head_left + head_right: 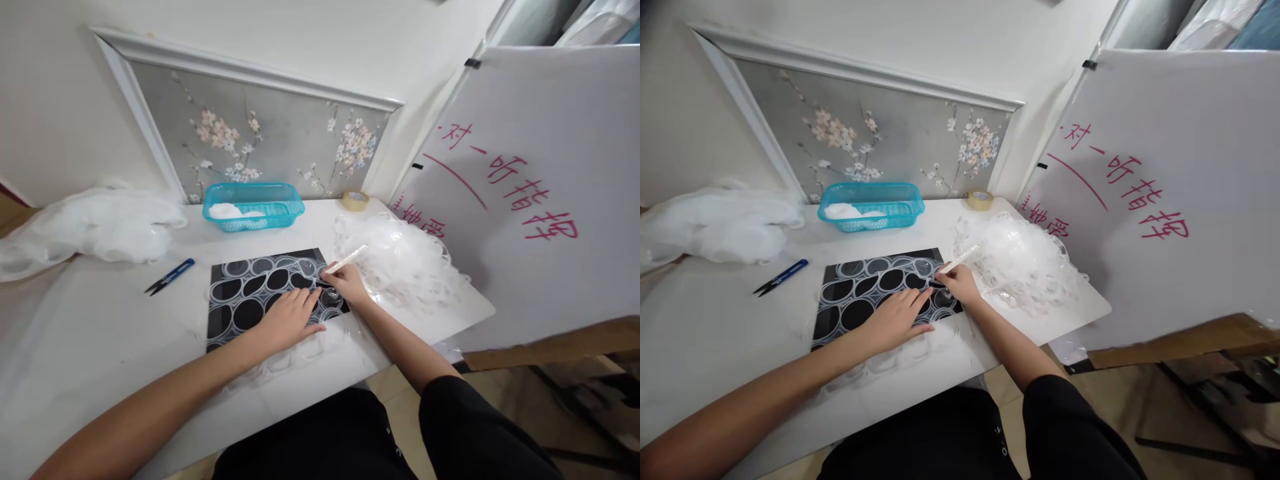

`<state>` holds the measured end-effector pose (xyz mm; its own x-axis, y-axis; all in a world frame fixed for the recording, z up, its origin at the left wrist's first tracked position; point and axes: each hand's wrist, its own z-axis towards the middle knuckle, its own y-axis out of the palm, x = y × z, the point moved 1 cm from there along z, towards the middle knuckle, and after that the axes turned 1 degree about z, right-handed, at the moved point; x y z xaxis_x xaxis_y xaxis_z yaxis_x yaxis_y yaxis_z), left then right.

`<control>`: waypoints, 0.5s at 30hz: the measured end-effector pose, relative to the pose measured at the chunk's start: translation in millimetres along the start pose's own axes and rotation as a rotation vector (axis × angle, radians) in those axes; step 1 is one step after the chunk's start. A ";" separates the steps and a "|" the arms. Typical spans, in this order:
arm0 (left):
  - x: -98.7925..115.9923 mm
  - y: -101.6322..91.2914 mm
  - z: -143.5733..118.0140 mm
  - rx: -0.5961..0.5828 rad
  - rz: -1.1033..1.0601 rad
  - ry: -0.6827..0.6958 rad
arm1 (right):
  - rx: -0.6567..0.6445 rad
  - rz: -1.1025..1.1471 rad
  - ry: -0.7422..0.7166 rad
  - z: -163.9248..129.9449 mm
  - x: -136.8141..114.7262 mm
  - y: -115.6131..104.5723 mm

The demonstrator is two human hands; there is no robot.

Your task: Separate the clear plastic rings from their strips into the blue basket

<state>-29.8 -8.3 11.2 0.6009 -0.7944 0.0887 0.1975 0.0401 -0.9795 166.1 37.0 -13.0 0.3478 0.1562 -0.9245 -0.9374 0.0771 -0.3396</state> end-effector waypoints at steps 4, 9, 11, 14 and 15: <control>0.0 -0.6 1.0 -0.018 0.100 0.050 | 0.008 -0.047 0.004 -0.6 -5.0 -2.3; 6.6 1.6 -0.8 -0.024 0.107 0.156 | 0.043 -0.061 0.024 1.2 -5.5 -7.3; 8.8 4.1 -1.5 -0.062 0.081 0.173 | 0.084 -0.058 0.047 2.7 -3.7 -11.8; 10.9 5.8 -2.7 -0.114 -0.009 0.155 | 0.086 -0.063 0.090 7.1 -0.6 -19.3; 11.2 4.7 -3.0 -0.127 -0.041 0.148 | 0.065 -0.072 0.098 9.5 0.0 -21.5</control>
<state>-24.4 -18.8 7.0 0.4722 -0.8745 0.1106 0.1144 -0.0636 -0.9914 186.4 44.7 -4.0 0.4082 0.0516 -0.9114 -0.9057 0.1484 -0.3972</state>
